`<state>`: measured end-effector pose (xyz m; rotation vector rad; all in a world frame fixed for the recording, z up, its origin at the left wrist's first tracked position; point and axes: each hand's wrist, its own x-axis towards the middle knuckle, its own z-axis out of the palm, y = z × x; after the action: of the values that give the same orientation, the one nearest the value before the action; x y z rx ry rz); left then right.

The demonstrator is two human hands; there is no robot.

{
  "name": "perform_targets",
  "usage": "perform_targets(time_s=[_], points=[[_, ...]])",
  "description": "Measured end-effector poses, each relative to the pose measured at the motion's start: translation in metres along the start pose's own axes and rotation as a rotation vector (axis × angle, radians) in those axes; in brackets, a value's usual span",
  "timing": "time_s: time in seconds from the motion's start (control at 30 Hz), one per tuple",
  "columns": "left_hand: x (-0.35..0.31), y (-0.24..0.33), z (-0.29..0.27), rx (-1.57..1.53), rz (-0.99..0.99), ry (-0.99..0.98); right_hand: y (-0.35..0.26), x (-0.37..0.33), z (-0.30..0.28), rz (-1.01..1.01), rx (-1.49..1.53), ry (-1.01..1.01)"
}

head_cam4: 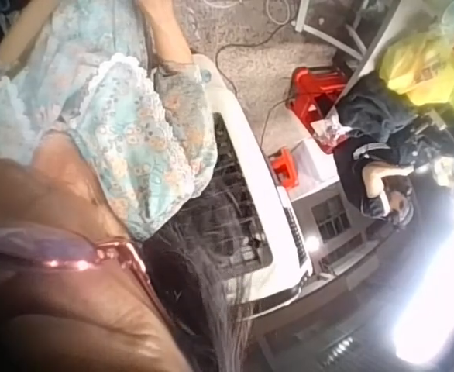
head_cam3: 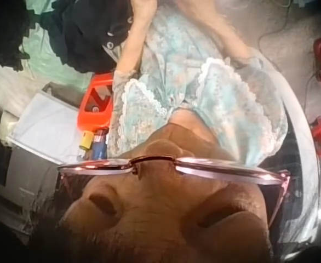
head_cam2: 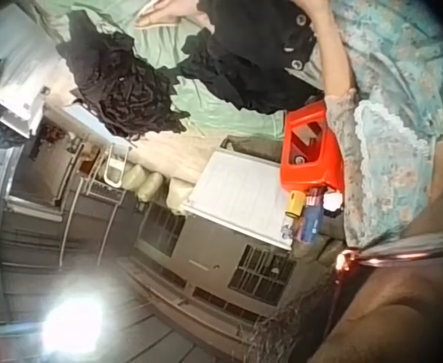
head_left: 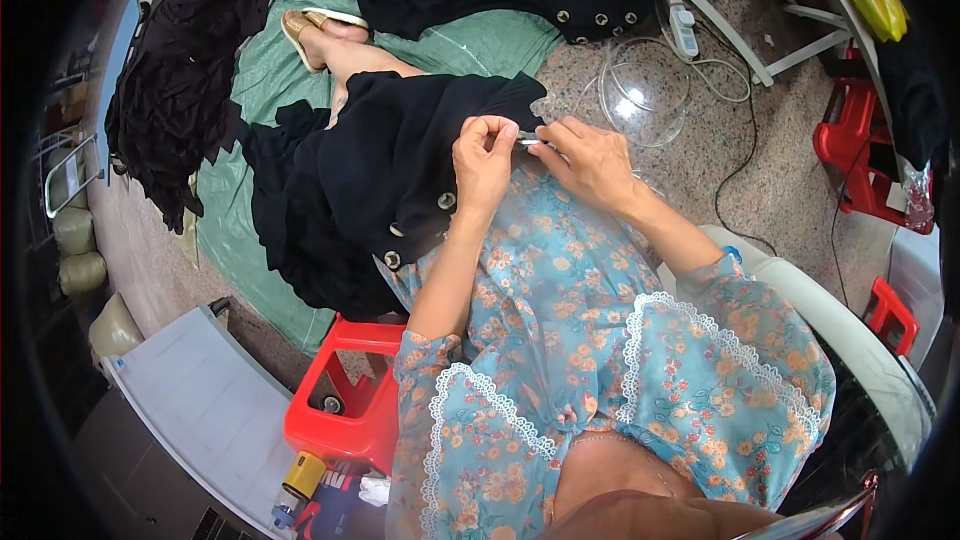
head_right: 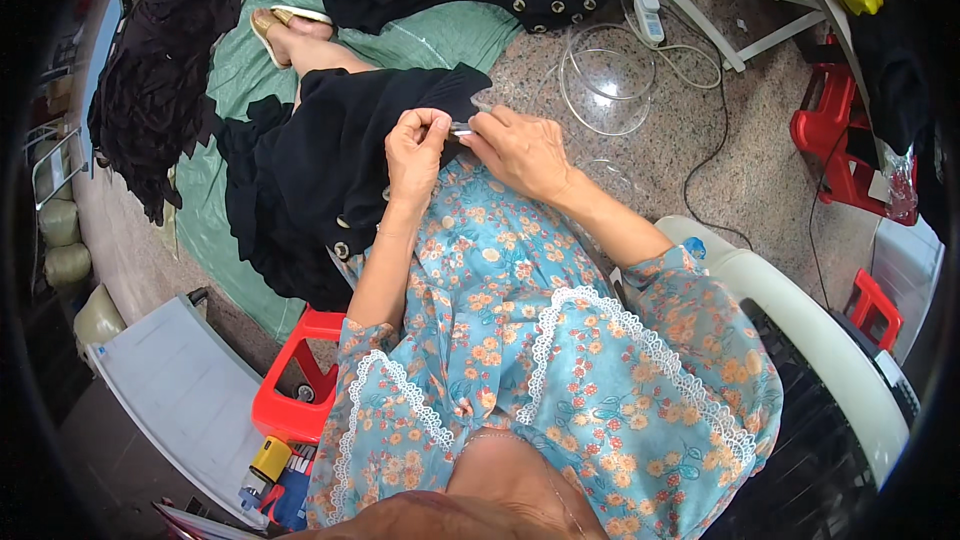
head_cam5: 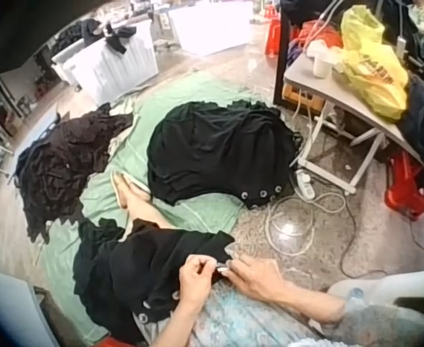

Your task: Trimming excess threads from black garments using a pair of small thread clippers.

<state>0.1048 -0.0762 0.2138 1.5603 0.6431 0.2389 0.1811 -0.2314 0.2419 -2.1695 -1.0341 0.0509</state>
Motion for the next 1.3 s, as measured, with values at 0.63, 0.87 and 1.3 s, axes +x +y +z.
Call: perform_targets(time_s=[0.63,0.87,1.3], points=[[-0.005,0.040,0.007,0.759,0.344,-0.163,0.037,0.016,0.024,1.100,1.167,-0.301],[-0.021,0.035,0.001,0.615,0.250,-0.027,0.024,0.019,0.023,1.024,1.304,-0.236],[-0.041,0.033,-0.005,0.443,0.238,0.106,-0.011,0.011,0.024,0.910,1.199,-0.029]])
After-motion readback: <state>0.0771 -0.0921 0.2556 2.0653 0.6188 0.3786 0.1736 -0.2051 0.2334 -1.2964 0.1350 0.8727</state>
